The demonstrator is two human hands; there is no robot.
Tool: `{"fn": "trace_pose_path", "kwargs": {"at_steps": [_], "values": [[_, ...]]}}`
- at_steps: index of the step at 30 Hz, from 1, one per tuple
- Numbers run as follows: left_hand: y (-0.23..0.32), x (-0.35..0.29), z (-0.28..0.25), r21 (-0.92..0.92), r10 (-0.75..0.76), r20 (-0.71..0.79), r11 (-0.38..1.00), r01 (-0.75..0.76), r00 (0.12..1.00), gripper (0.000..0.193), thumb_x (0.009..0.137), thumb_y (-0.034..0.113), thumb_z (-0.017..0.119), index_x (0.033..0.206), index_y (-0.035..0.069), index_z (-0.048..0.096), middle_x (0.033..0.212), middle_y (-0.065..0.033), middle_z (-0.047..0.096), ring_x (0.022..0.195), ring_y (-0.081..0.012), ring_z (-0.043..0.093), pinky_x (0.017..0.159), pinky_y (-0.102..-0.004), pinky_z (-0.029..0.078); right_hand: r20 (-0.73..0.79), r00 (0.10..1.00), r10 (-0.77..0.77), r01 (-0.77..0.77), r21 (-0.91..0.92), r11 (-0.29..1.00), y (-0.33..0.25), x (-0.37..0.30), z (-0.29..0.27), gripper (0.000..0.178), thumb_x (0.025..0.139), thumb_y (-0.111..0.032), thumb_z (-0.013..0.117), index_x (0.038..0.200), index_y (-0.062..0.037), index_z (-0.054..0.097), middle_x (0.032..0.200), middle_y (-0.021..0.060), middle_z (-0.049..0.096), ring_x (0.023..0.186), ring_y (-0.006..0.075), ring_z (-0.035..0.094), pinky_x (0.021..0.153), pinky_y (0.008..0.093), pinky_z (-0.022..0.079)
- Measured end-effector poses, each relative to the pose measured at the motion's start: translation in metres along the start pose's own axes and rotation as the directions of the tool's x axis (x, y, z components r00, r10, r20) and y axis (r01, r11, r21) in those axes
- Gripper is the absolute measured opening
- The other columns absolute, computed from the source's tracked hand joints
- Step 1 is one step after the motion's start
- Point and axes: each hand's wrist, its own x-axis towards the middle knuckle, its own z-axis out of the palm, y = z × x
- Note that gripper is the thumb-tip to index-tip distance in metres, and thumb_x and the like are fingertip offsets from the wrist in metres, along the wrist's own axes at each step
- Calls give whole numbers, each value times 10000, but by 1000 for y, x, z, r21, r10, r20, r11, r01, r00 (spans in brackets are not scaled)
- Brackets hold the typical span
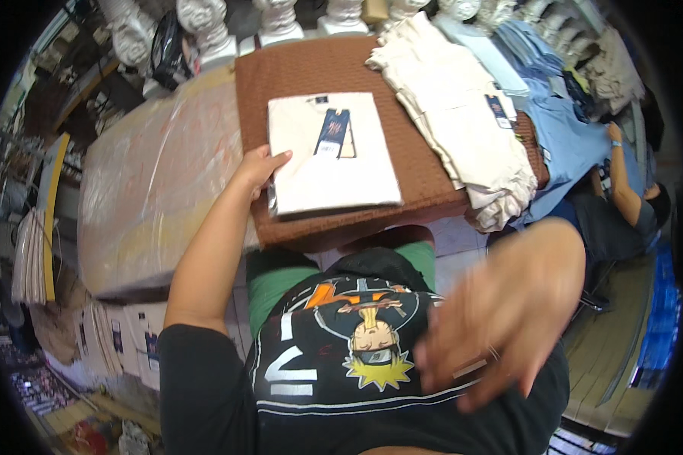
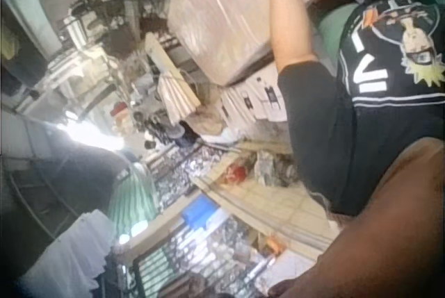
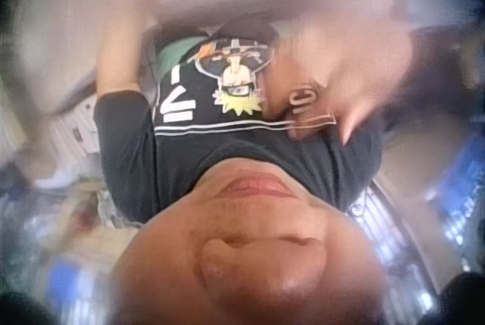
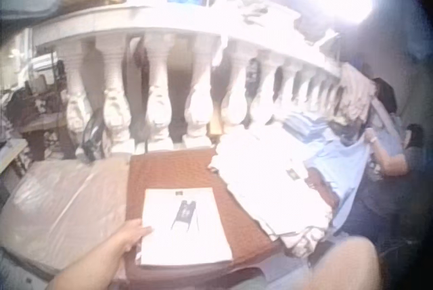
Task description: The person packages a folded t-shirt into a plastic bag, seals it, and then places a fresh t-shirt onto a workspace, inserts a cardboard support, and folds the shirt around it.
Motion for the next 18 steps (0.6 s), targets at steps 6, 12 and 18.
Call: {"fn": "trace_pose_path", "kwargs": {"at_steps": [6,12,18], "values": [[-2,6,10,-20,42,31,999,-41,999,406,803,91,676,1155,-13,502,977,-87,644,784,-125,634,665,-249,527,131,986,101,-101,-9,995,-29,-3,18,217,881,-105,391,921,-39,594,1144,138,565,1038,226,566,959,358,399],[1,-9,7,-5,26,30,1000,-26,999,438,807,154,679,1180,15,496,1004,-52,632,859,-109,609,753,-250,499,90,993,74,-74,-8,997,-29,-19,-8,281,908,-103,344,975,-54,612,1095,85,591,1011,175,573,959,348,399],[18,-7,-2,-43,-36,-89,999,32,995,504,857,290,621,1258,26,468,1077,-36,602,917,-118,589,808,-267,475,-528,607,595,-601,186,778,110,-86,-37,278,853,-158,610,1070,16,596,971,97,633,916,199,601,821,319,468]]}}
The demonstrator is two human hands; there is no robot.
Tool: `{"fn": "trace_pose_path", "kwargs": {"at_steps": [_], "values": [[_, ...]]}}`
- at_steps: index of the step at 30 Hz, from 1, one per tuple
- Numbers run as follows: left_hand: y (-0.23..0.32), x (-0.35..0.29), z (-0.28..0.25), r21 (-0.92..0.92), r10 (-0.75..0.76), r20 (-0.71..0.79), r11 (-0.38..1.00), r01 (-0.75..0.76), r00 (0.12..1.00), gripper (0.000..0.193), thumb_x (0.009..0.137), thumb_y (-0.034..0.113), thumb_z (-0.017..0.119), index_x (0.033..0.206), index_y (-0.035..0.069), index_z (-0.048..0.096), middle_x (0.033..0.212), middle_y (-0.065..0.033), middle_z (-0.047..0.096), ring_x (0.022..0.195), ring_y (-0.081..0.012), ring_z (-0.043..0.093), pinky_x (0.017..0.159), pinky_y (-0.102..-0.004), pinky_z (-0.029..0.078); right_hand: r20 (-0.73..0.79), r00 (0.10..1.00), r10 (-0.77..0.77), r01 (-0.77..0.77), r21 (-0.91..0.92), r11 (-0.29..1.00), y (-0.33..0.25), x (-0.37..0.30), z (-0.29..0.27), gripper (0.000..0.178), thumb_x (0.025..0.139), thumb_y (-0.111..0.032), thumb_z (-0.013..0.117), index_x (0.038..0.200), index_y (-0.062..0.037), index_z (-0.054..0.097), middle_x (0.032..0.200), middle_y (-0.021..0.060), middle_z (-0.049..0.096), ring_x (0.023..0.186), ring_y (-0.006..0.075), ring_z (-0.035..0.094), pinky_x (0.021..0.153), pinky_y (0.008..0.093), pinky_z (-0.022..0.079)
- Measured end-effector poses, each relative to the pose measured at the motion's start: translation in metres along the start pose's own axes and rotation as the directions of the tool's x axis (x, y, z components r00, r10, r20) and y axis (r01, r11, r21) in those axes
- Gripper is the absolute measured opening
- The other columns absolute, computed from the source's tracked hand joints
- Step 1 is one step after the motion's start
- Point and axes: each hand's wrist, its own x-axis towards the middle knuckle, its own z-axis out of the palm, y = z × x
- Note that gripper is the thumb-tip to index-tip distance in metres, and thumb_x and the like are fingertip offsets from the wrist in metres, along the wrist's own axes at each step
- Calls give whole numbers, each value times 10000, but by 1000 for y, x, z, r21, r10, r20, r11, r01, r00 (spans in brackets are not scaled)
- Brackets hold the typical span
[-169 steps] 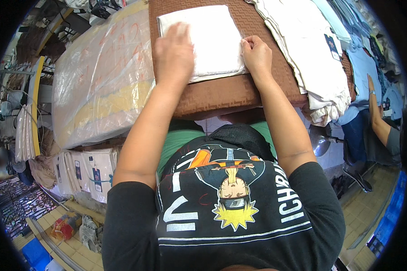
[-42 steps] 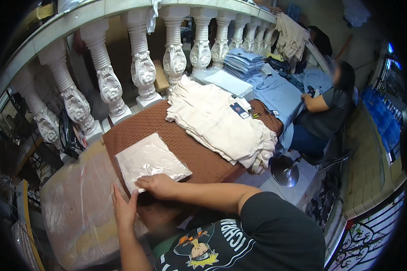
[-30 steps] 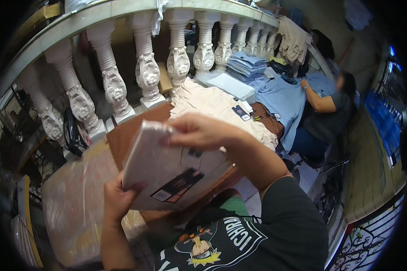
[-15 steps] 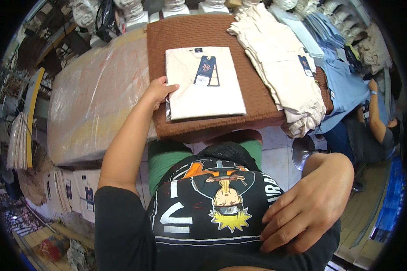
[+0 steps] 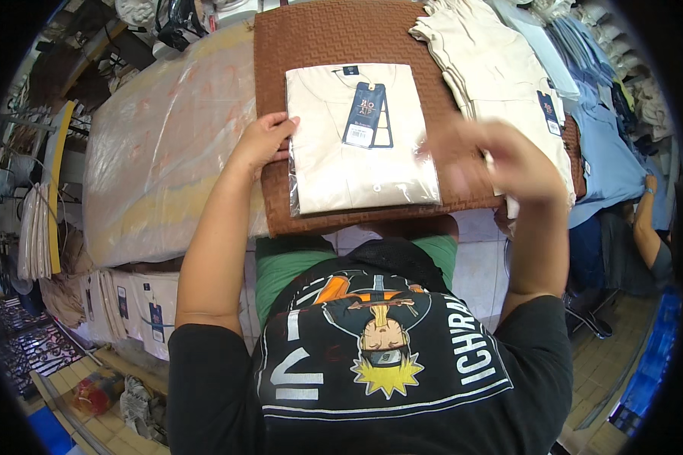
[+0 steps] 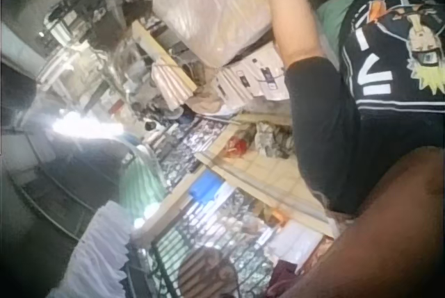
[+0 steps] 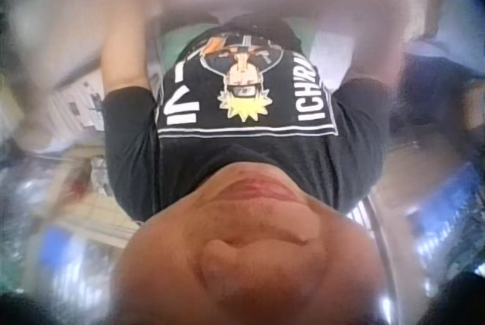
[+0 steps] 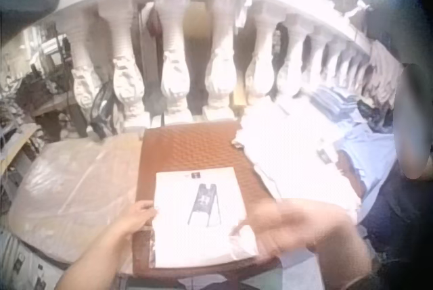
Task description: The person packages a folded t-shirt into a plastic bag, seals it, and then places a fresh t-shirt onto a workspace, inserts a cardboard support, and folds the shirt around it.
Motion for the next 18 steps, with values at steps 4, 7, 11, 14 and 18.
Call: {"fn": "trace_pose_path", "kwargs": {"at_steps": [4,7,11,14,18], "values": [[5,20,8,-18,74,-56,997,-75,996,462,859,262,621,1227,12,496,1070,-49,614,920,-114,584,795,-257,464,-638,647,417,-455,116,883,157,26,-3,291,825,-187,650,1057,-15,608,921,65,640,845,129,585,744,259,466],[4,15,6,27,64,-102,998,-61,993,443,856,245,628,1201,-8,514,1040,-69,630,904,-122,592,780,-261,467,-484,622,616,-543,301,784,146,32,17,273,818,-154,652,1049,-14,612,892,74,643,784,135,584,718,262,476],[-1,9,5,-44,39,-105,998,-44,994,445,849,235,638,1179,-41,524,1021,-100,639,874,-139,609,759,-279,480,-706,595,385,-415,140,899,160,19,25,241,825,-111,632,1047,-16,620,848,60,646,652,89,549,584,205,450],[-7,10,5,-69,22,-130,997,-31,991,417,853,254,635,1162,-10,542,990,-62,640,848,-114,604,750,-257,474,-550,624,554,-381,405,831,128,32,27,232,847,-124,605,1059,-31,629,822,49,652,591,62,544,518,185,423],[-8,11,4,-74,12,-125,997,-21,992,358,862,257,624,1142,42,567,938,-5,639,826,-76,594,736,-225,465,-251,689,680,-382,673,634,111,39,38,315,889,-206,575,1108,20,590,713,61,648,413,42,504,350,142,339]]}}
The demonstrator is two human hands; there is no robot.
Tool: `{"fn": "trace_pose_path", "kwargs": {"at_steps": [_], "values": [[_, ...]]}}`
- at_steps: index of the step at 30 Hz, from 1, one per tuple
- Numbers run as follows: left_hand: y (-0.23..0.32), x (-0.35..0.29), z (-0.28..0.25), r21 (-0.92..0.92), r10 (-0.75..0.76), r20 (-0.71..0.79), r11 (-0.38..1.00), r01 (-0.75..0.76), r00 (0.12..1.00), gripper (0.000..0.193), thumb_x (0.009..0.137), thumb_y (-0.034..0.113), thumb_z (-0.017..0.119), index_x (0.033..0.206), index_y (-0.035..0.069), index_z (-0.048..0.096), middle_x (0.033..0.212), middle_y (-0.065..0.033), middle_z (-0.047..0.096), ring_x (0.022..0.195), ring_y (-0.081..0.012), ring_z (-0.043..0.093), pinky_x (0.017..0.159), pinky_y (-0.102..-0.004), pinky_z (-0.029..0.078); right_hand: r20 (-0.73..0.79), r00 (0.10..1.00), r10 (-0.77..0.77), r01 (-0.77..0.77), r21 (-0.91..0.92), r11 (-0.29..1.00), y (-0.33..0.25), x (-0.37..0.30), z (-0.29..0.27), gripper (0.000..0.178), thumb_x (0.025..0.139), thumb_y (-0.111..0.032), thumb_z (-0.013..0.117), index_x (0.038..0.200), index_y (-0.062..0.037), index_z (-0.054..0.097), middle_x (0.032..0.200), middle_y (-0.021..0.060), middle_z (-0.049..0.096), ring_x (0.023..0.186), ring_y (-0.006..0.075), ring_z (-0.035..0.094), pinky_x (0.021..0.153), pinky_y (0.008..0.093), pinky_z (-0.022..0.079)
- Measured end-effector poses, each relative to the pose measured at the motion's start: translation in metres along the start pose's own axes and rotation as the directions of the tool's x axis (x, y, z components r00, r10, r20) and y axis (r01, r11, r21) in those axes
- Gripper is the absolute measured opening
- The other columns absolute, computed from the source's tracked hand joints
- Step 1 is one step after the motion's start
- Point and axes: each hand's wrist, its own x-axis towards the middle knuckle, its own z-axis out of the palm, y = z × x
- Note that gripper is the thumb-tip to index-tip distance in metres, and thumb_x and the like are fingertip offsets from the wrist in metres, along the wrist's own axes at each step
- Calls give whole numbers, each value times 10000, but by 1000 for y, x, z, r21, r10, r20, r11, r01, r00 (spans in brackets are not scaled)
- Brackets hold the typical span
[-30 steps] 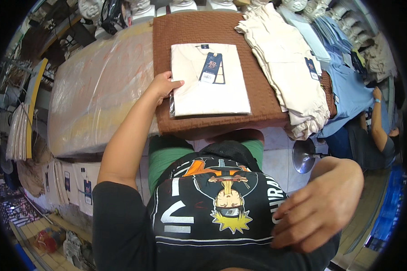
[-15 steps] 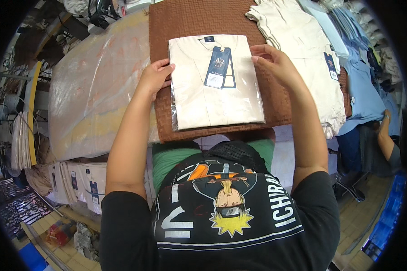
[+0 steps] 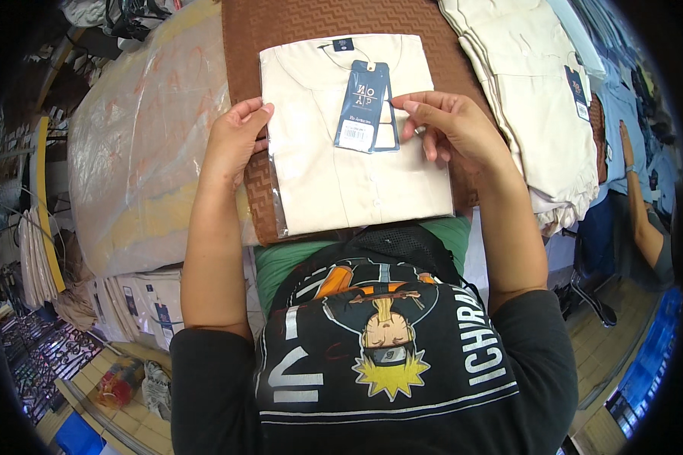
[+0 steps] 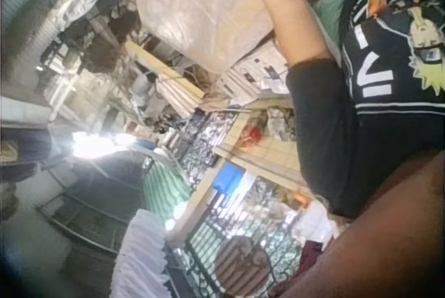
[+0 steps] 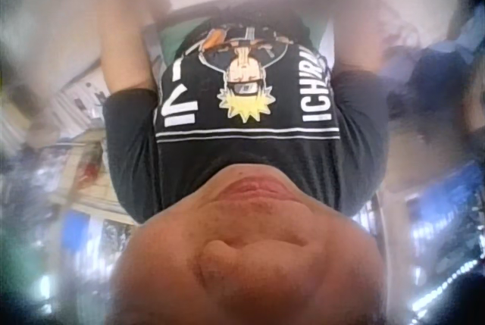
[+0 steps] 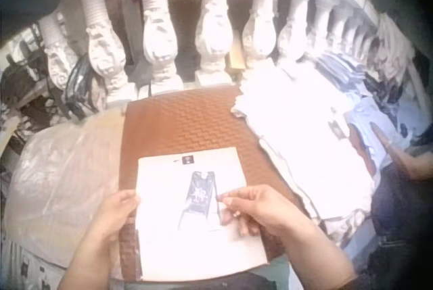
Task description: The person packages a folded t-shirt into a plastic bag, seals it, and then places a fresh t-shirt onto a workspace, inserts a cardboard support, and folds the shirt around it.
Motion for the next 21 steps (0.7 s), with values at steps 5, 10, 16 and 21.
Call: {"fn": "trace_pose_path", "kwargs": {"at_steps": [5,10,16,21], "values": [[4,-6,4,88,133,-51,988,-128,990,361,859,200,622,1149,-1,544,971,-50,632,808,-110,596,726,-247,473,68,997,38,-54,263,963,1,-13,-2,387,888,-199,558,1131,100,526,749,127,659,459,101,591,327,158,380],[20,-44,31,640,508,-51,678,-362,860,354,830,157,626,1139,3,550,1007,-125,613,780,-186,607,707,-297,493,217,976,-3,-107,494,863,10,-17,-3,425,897,-203,546,1152,130,479,767,169,665,504,141,639,312,155,392],[12,-59,55,594,462,94,685,-422,882,345,845,132,600,1165,8,562,960,-117,623,795,-173,600,733,-282,491,344,938,36,-260,634,728,15,-14,6,446,968,-209,385,1234,149,407,740,144,656,500,142,639,313,152,435],[15,-59,53,410,322,143,841,-352,936,352,855,125,590,1188,16,557,977,-95,620,834,-151,596,758,-252,480,397,915,65,-318,615,722,16,-14,11,443,965,-220,394,1215,143,436,719,143,654,500,148,640,295,150,411]]}}
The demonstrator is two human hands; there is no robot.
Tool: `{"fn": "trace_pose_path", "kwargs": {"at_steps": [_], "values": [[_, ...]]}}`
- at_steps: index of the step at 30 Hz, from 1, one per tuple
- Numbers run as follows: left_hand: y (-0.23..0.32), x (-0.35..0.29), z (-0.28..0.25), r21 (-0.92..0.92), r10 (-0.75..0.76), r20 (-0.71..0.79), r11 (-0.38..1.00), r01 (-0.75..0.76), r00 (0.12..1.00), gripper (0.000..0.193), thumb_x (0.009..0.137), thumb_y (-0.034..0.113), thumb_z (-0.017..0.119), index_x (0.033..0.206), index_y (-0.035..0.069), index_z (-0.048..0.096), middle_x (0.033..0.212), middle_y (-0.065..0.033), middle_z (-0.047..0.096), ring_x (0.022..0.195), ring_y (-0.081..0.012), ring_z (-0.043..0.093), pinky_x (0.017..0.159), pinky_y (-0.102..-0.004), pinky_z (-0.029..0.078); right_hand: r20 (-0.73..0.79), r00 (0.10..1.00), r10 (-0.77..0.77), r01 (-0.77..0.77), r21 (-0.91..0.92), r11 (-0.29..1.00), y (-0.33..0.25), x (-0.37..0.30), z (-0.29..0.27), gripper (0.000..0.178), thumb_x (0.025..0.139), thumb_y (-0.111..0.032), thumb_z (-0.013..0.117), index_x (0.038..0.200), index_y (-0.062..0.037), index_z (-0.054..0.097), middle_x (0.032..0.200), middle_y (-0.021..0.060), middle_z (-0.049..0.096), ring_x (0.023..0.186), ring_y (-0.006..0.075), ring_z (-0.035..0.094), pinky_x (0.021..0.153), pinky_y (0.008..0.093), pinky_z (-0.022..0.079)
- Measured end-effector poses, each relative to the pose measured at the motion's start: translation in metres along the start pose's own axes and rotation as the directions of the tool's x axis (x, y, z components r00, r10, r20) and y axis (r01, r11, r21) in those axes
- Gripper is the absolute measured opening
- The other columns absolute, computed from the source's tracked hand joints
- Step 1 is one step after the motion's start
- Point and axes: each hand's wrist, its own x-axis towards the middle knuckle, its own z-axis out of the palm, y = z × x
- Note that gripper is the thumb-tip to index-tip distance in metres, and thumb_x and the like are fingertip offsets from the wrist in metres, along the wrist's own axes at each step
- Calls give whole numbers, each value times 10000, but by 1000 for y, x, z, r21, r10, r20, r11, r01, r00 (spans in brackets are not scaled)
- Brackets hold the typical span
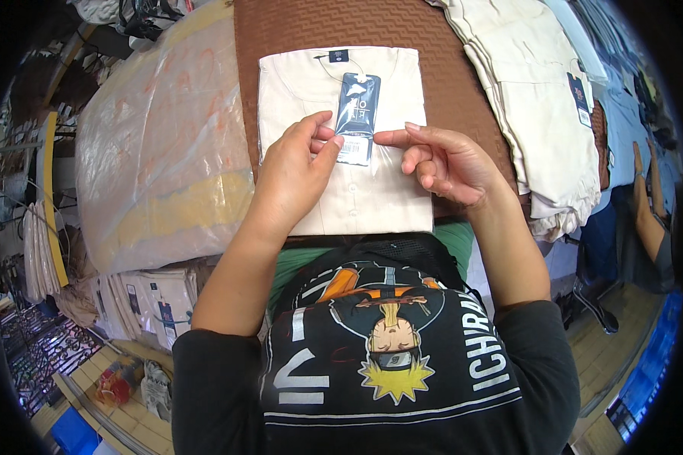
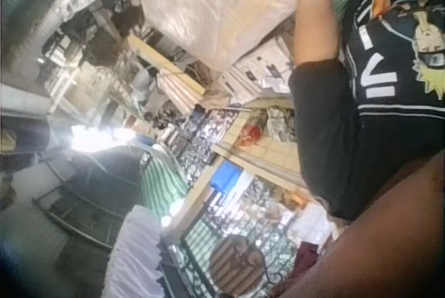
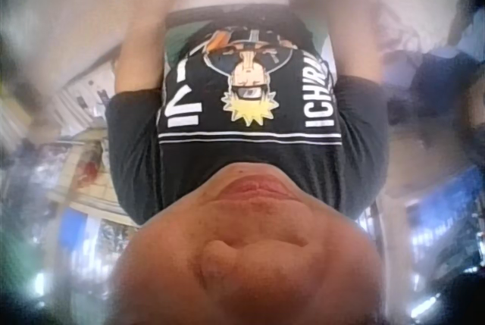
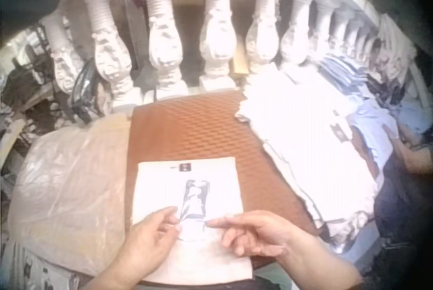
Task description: The person packages a folded t-shirt into a plastic bag, seals it, and then places a fresh t-shirt onto a workspace, inserts a cardboard support, and folds the shirt around it.
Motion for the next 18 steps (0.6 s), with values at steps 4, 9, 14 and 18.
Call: {"fn": "trace_pose_path", "kwargs": {"at_steps": [4,9,14,18], "values": [[-5,-3,-8,56,67,-12,996,-66,998,382,826,152,626,1179,24,558,1011,-126,607,883,-213,593,791,-303,476,-124,986,-112,37,-490,871,-12,-1,13,366,951,-218,450,1169,64,532,699,98,657,481,111,620,303,148,356],[-4,-28,-18,422,440,65,802,-424,896,497,713,188,731,1166,75,560,1131,-111,540,1072,-273,495,924,-365,396,-73,868,-491,114,-934,340,-34,34,8,226,892,-131,525,1065,-21,620,727,27,623,507,52,543,414,167,359],[-15,-63,-12,384,472,202,768,-513,858,543,622,221,776,1120,115,586,1174,-62,519,1131,-268,448,948,-397,342,8,803,-596,1,-1000,-12,-44,76,8,229,821,-160,545,984,-58,669,798,96,651,718,180,605,665,304,461],[-27,-71,-5,377,494,191,761,-529,848,475,639,206,758,1082,119,609,1160,-32,532,1125,-250,451,932,-392,340,-30,841,-540,-50,-998,-22,-53,90,12,186,813,-144,569,938,-73,687,777,52,642,688,131,577,632,279,459]]}}
